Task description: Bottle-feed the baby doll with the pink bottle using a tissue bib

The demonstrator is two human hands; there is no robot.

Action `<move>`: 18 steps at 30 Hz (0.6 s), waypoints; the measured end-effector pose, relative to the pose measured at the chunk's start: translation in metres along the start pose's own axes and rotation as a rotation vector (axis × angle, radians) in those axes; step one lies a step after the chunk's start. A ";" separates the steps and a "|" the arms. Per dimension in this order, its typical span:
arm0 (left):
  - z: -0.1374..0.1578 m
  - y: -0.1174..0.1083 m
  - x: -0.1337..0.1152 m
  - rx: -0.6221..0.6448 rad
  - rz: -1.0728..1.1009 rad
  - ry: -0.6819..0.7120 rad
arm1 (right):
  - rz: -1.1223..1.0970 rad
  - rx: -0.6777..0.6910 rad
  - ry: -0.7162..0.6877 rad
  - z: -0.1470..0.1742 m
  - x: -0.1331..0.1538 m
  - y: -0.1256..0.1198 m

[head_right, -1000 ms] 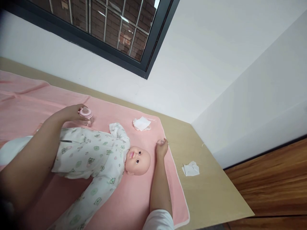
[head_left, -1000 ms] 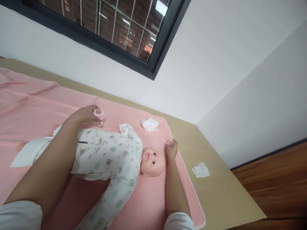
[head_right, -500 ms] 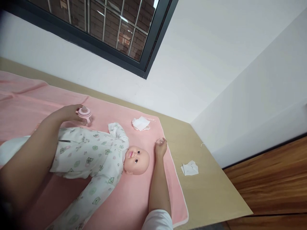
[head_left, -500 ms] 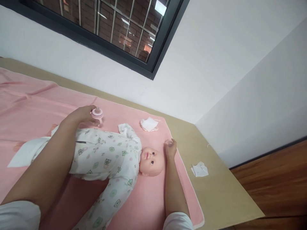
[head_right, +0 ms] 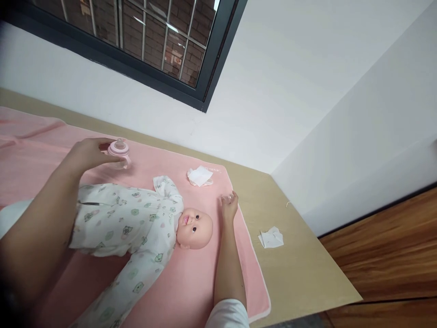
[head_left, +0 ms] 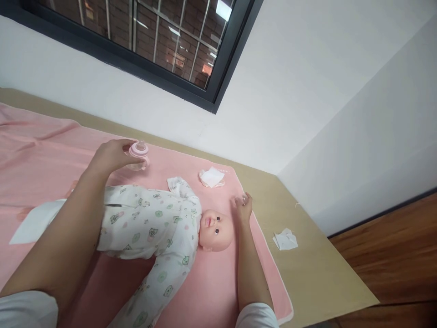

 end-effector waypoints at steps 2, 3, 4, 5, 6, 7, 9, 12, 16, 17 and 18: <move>0.009 -0.005 -0.018 -0.005 0.071 0.054 | -0.063 0.003 0.037 0.000 0.016 -0.001; 0.015 -0.006 -0.028 0.000 0.123 0.082 | -0.086 0.011 0.043 0.001 0.027 -0.001; 0.020 -0.006 -0.038 0.014 0.175 0.115 | -0.111 0.020 0.032 0.001 0.040 0.000; 0.025 -0.005 -0.049 0.031 0.228 0.151 | -0.150 0.030 0.003 0.003 0.056 0.001; 0.031 -0.004 -0.061 0.052 0.273 0.190 | -0.200 0.042 -0.045 0.006 0.073 0.002; 0.037 -0.001 -0.073 0.082 0.309 0.231 | -0.254 0.068 -0.108 0.010 0.092 0.006; 0.050 0.006 -0.097 0.138 0.361 0.314 | -0.365 0.128 -0.223 0.022 0.126 0.013; 0.071 0.024 -0.127 0.255 0.356 0.399 | -0.468 0.285 -0.324 0.046 0.167 0.028; 0.098 0.054 -0.152 0.436 0.264 0.469 | -0.565 0.440 -0.364 0.079 0.201 0.033; 0.104 0.060 -0.157 0.471 0.244 0.487 | -0.578 0.441 -0.367 0.086 0.207 0.030; 0.110 0.066 -0.161 0.503 0.228 0.503 | -0.586 0.441 -0.373 0.092 0.213 0.027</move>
Point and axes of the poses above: each hand's wrist, its own z-axis away from the middle knuckle, its own y-axis out of the palm, x = y × z, the point moved 9 cm from there along -z, towards the middle knuckle, and after that the axes turned 10 degrees about x, right-handed, at the moved point
